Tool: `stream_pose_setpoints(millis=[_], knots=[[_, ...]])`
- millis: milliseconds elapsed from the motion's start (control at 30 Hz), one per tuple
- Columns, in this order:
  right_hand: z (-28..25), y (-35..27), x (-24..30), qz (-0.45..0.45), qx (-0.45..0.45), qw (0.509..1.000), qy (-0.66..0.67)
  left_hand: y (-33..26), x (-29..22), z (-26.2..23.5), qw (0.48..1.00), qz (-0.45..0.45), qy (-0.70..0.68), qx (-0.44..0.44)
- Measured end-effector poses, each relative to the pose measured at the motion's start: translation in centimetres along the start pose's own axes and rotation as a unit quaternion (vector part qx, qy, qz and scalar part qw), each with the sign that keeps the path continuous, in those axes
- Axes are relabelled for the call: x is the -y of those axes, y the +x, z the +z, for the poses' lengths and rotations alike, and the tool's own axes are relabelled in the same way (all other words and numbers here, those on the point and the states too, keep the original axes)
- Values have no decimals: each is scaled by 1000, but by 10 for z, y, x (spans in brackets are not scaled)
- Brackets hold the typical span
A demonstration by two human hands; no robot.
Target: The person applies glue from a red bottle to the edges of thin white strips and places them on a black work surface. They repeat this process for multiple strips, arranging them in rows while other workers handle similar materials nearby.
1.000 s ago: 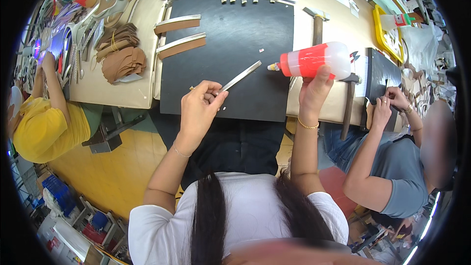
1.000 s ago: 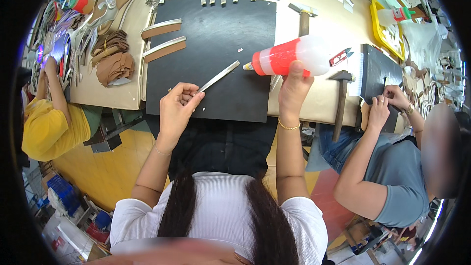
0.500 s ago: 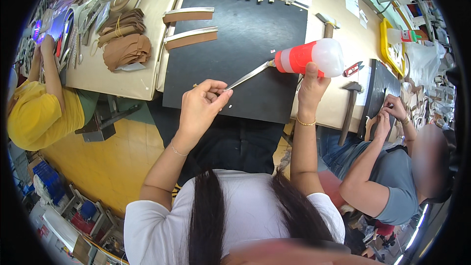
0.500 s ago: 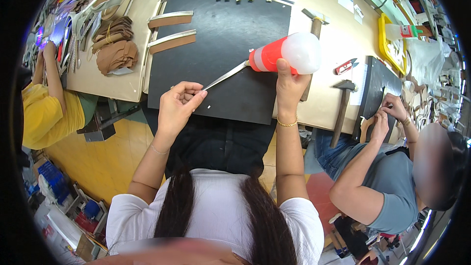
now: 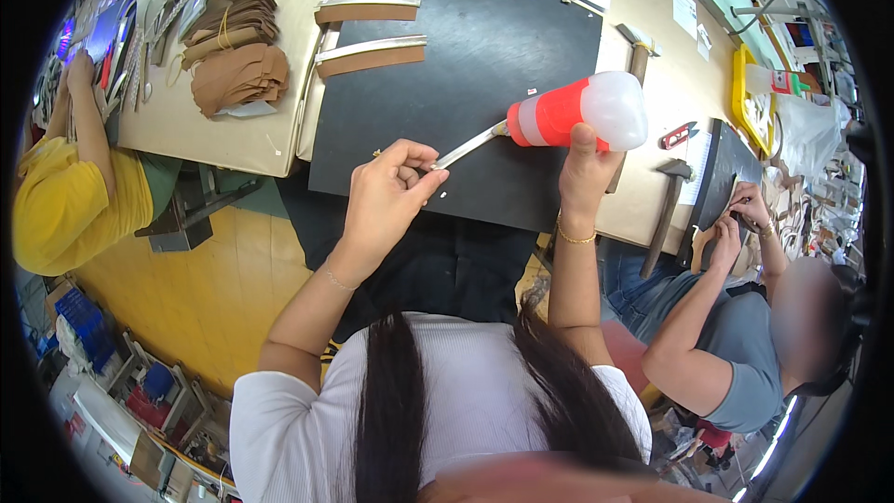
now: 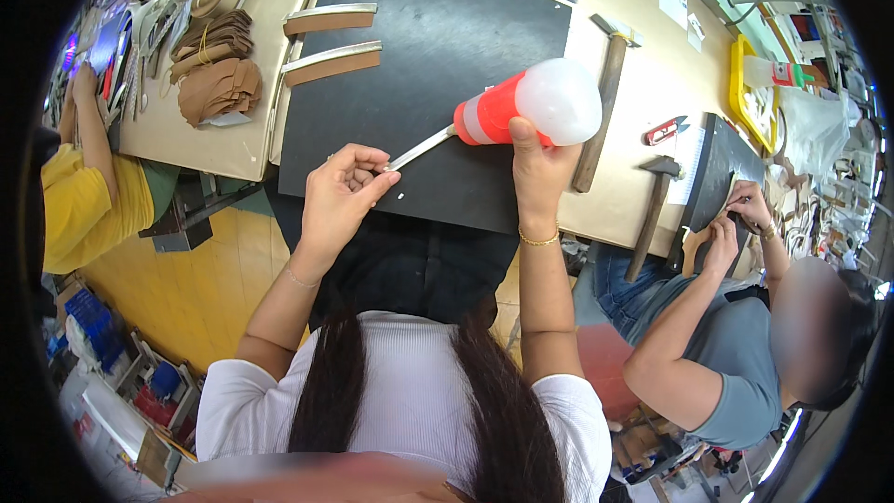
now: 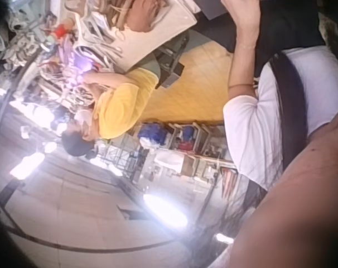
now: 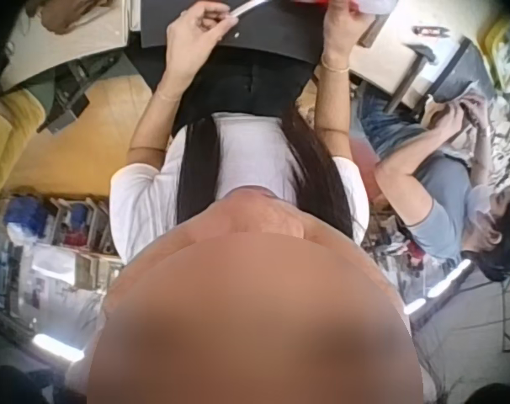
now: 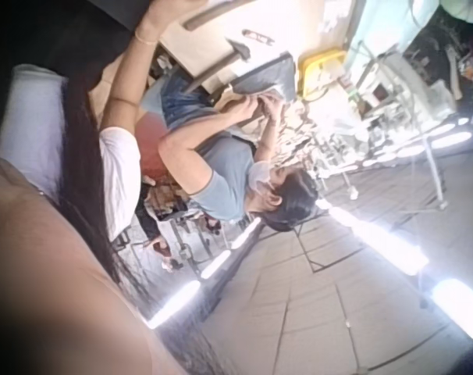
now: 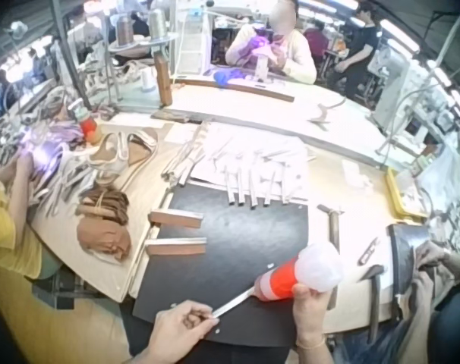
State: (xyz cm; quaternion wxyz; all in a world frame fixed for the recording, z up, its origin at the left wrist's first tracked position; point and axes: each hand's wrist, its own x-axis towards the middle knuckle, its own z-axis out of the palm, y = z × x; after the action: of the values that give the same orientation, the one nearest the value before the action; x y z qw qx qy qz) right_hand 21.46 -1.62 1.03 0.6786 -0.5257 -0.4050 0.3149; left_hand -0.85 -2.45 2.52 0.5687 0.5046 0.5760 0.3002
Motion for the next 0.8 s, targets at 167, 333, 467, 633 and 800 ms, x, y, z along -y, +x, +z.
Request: stream_pose_setpoints(millis=[167, 333, 467, 633, 800], knots=[[11, -8, 4, 29, 20, 999, 16, -1, -2, 0, 1000, 5, 5, 9], [19, -15, 1, 50, 39, 997, 32, -2, -2, 1, 1000, 20, 19, 4], [24, -22, -2, 74, 53, 995, 47, -3, 1, 2, 996, 65, 56, -8], [28, -30, -3, 93, 59, 991, 73, -3, 9, 5, 987, 124, 96, -27], [33, -33, -5, 93, 57, 990, 91, -4, 14, 8, 967, 205, 141, -52]])
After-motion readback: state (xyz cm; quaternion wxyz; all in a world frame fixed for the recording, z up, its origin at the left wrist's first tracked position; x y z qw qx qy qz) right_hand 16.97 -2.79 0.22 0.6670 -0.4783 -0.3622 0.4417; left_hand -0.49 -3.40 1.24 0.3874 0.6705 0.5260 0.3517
